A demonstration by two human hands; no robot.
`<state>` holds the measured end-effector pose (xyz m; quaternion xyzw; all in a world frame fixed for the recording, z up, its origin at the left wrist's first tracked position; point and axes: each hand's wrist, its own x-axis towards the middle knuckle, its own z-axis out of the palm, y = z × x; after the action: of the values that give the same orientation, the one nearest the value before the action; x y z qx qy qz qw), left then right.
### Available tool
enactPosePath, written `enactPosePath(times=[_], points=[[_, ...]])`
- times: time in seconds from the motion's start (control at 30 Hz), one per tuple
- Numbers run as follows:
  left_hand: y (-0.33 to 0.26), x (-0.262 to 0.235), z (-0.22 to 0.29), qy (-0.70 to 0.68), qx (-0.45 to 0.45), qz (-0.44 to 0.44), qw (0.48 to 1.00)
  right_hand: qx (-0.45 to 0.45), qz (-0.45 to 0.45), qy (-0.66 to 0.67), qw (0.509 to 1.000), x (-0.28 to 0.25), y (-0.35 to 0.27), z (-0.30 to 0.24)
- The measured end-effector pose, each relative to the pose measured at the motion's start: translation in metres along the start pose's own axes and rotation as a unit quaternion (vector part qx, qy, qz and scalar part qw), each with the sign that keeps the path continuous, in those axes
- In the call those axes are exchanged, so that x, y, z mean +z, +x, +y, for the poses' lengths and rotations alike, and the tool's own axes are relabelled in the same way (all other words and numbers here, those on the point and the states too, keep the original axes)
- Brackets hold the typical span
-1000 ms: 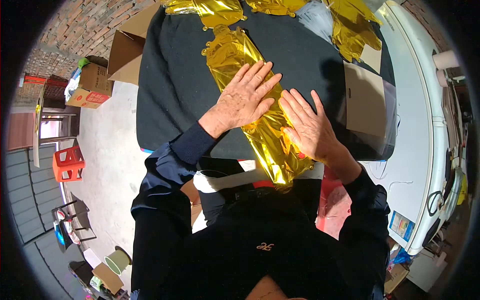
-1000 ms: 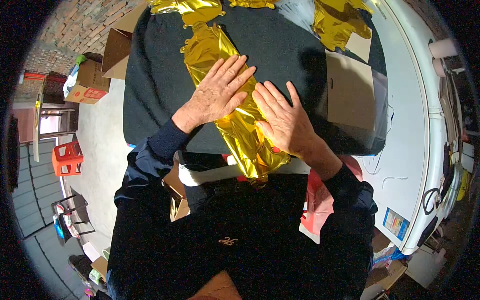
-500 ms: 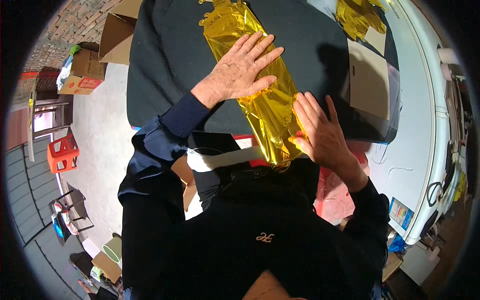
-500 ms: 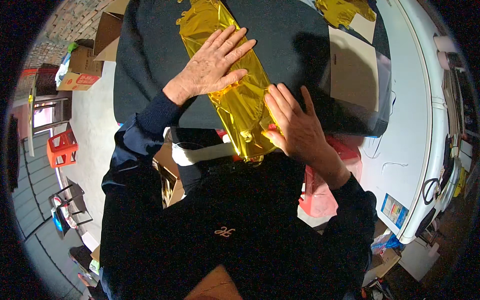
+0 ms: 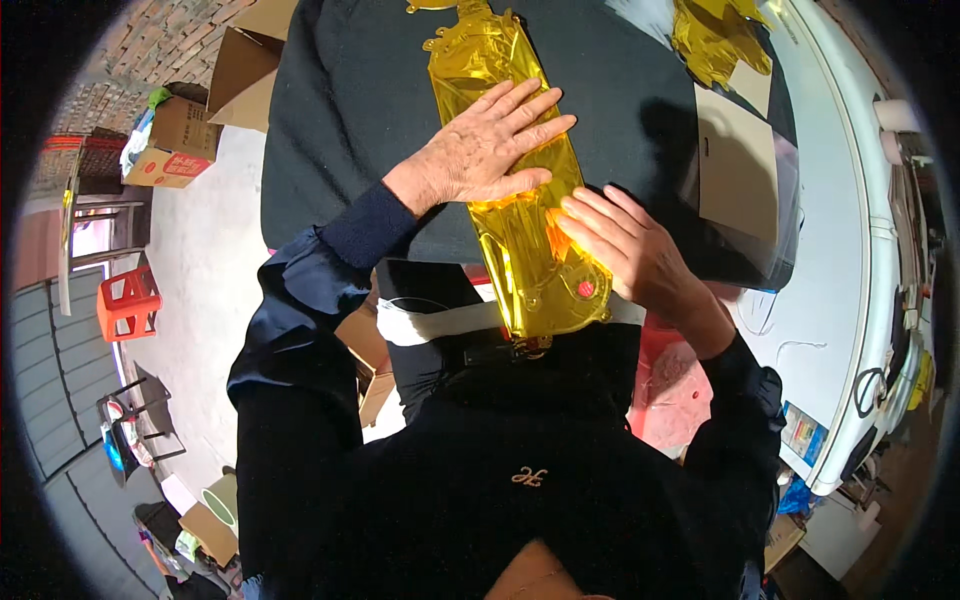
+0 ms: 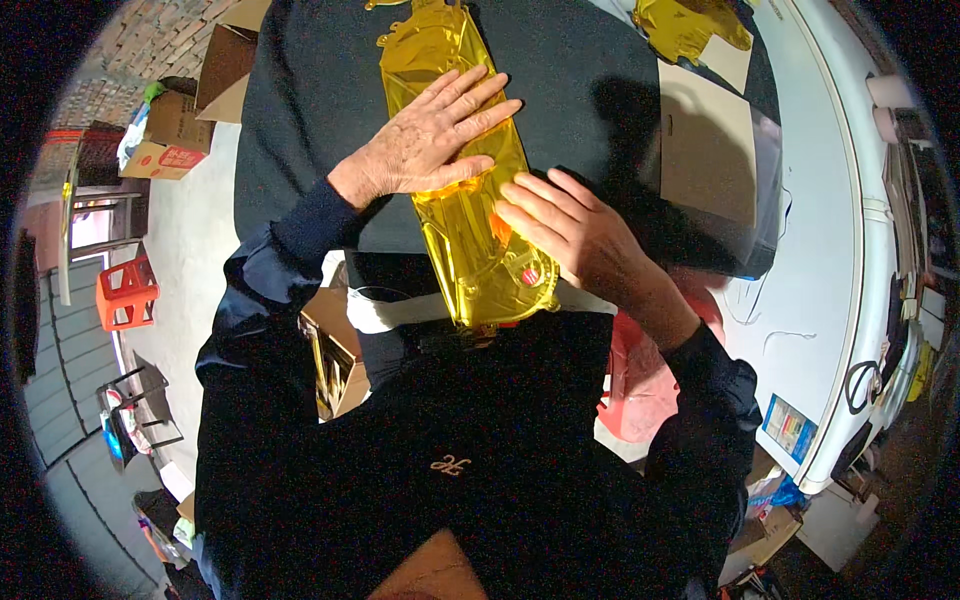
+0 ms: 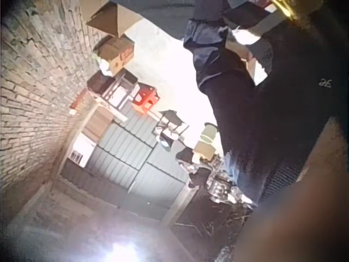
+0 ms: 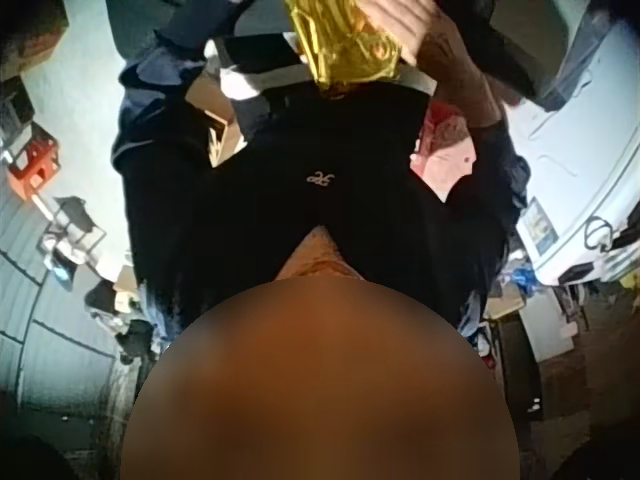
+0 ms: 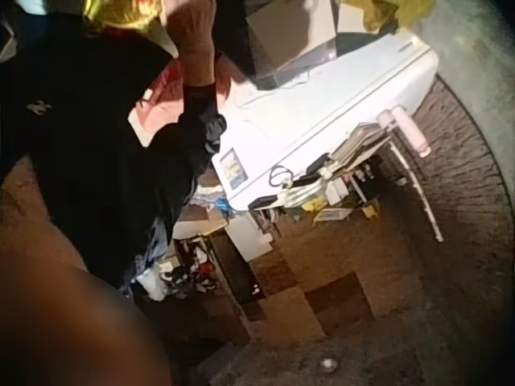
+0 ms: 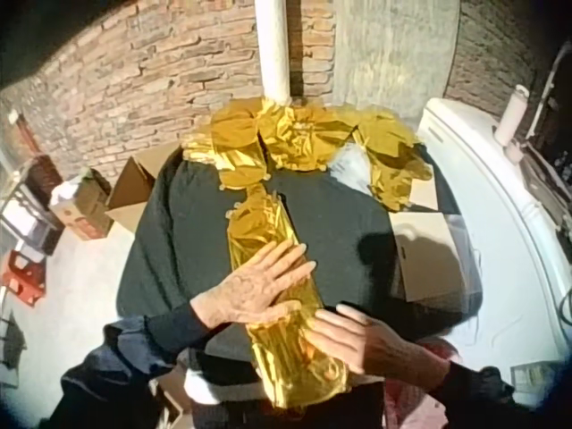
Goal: Folding gold foil balloons and attaching them to cardboard packaging units.
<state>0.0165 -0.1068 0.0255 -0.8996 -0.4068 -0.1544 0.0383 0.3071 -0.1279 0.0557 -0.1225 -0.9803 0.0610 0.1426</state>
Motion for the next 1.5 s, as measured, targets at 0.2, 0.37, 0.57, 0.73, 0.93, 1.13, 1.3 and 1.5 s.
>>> enactPosePath(times=[0.2, 0.37, 0.57, 0.73, 0.93, 1.13, 1.3, 1.5], points=[[0.000, -0.002, 0.002, 0.001, -0.012, -0.019, 1.000, -0.036, 0.011, 0.121, 0.992, 0.003, 0.018, 0.009], [0.000, -0.001, 0.002, 0.009, -0.012, -0.012, 1.000, -0.026, 0.042, 0.214, 0.976, 0.004, 0.031, 0.020], [-0.009, 0.010, -0.002, -0.200, -0.044, -0.006, 0.979, 0.309, 0.102, 0.430, 0.842, 0.014, 0.053, 0.018], [-0.007, 0.007, -0.002, -0.119, 0.004, 0.044, 0.992, 0.340, 0.139, 0.482, 0.796, 0.037, 0.067, 0.047], [-0.010, 0.003, -0.002, -0.073, 0.004, 0.027, 0.997, 0.268, 0.129, 0.428, 0.853, 0.066, 0.073, 0.071], [-0.022, -0.005, -0.004, -0.065, -0.066, 0.121, 0.988, 0.262, 0.109, 0.453, 0.845, 0.068, 0.079, 0.074], [-0.059, -0.032, 0.023, -0.177, -0.172, 0.129, 0.960, 0.283, 0.073, 0.452, 0.843, 0.070, 0.074, 0.083], [-0.069, -0.033, 0.073, -0.160, -0.306, 0.218, 0.913, 0.296, 0.042, 0.362, 0.883, 0.059, 0.076, 0.081]])
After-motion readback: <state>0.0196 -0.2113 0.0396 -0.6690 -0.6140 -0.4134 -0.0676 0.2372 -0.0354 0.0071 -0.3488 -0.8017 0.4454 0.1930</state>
